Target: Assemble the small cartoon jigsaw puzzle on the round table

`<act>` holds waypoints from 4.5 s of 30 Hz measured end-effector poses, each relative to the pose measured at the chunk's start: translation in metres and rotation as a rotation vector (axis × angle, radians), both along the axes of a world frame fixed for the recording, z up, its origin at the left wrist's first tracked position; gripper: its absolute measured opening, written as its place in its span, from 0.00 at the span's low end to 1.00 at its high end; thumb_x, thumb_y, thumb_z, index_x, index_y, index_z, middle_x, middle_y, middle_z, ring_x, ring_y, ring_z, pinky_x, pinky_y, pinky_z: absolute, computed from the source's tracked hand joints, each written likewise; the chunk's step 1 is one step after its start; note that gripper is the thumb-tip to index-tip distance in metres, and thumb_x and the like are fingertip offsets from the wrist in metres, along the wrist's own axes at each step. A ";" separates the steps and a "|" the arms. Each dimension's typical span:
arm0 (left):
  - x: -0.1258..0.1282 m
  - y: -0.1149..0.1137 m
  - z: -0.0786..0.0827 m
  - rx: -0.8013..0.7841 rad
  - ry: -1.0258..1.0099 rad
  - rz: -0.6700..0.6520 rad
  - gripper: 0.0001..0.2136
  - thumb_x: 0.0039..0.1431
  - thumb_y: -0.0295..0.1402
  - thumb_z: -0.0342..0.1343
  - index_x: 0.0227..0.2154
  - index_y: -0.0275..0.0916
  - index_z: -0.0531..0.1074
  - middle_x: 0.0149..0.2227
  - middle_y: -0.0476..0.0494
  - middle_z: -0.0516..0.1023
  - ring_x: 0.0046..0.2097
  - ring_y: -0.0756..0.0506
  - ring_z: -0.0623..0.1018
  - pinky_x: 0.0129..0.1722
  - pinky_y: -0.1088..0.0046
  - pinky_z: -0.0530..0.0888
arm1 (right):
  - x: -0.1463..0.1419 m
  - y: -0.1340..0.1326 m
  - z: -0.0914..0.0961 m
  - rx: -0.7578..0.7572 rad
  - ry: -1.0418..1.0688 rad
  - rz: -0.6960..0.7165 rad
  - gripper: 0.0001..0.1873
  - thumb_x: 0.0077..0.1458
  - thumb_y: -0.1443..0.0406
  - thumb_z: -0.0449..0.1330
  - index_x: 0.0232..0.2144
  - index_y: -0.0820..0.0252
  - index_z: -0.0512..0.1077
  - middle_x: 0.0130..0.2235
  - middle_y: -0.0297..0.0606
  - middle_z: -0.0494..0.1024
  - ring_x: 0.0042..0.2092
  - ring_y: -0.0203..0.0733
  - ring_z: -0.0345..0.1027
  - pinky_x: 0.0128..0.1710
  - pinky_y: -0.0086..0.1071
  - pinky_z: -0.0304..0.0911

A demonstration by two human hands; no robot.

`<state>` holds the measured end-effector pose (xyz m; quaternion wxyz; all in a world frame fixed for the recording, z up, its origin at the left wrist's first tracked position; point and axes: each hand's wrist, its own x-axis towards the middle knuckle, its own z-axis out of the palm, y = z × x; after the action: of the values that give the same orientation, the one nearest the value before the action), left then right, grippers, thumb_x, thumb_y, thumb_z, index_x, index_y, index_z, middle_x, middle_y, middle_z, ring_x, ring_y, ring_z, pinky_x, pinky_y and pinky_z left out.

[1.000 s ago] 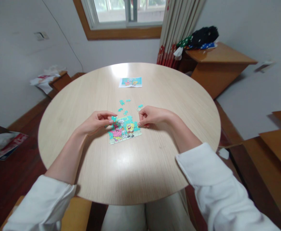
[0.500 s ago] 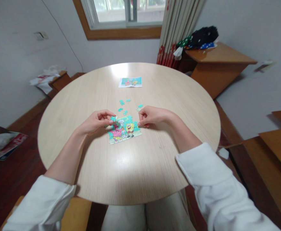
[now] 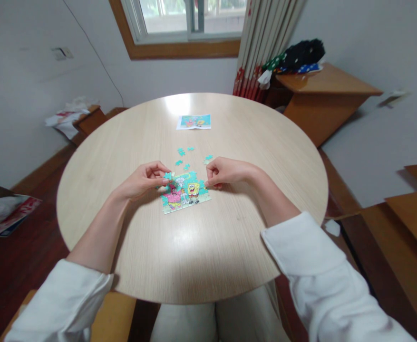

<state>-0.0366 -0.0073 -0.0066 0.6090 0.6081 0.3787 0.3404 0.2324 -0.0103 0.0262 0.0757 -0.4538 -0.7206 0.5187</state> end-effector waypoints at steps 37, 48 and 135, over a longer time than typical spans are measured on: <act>0.002 -0.002 0.004 -0.017 -0.019 0.018 0.15 0.35 0.28 0.70 0.26 0.36 0.70 0.23 0.52 0.74 0.26 0.53 0.74 0.27 0.76 0.69 | 0.000 0.000 0.000 0.027 0.000 0.007 0.20 0.42 0.56 0.69 0.18 0.60 0.63 0.19 0.30 0.69 0.22 0.29 0.60 0.21 0.27 0.52; 0.004 -0.001 0.005 0.056 -0.043 0.035 0.20 0.32 0.30 0.72 0.24 0.36 0.65 0.22 0.56 0.69 0.24 0.56 0.70 0.25 0.80 0.66 | -0.003 -0.001 -0.001 0.082 -0.008 -0.063 0.19 0.42 0.56 0.69 0.18 0.60 0.65 0.18 0.31 0.69 0.22 0.29 0.59 0.20 0.27 0.50; 0.015 -0.009 0.006 0.124 0.006 -0.041 0.12 0.44 0.37 0.67 0.25 0.35 0.72 0.24 0.49 0.74 0.28 0.51 0.72 0.30 0.73 0.68 | -0.066 -0.014 -0.031 0.217 0.575 -0.361 0.12 0.41 0.61 0.69 0.28 0.60 0.75 0.29 0.36 0.78 0.33 0.38 0.72 0.37 0.36 0.69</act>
<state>-0.0220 -0.0162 -0.0007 0.5760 0.6534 0.3459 0.3489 0.1667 -0.0244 -0.0050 0.4137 -0.3987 -0.6288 0.5239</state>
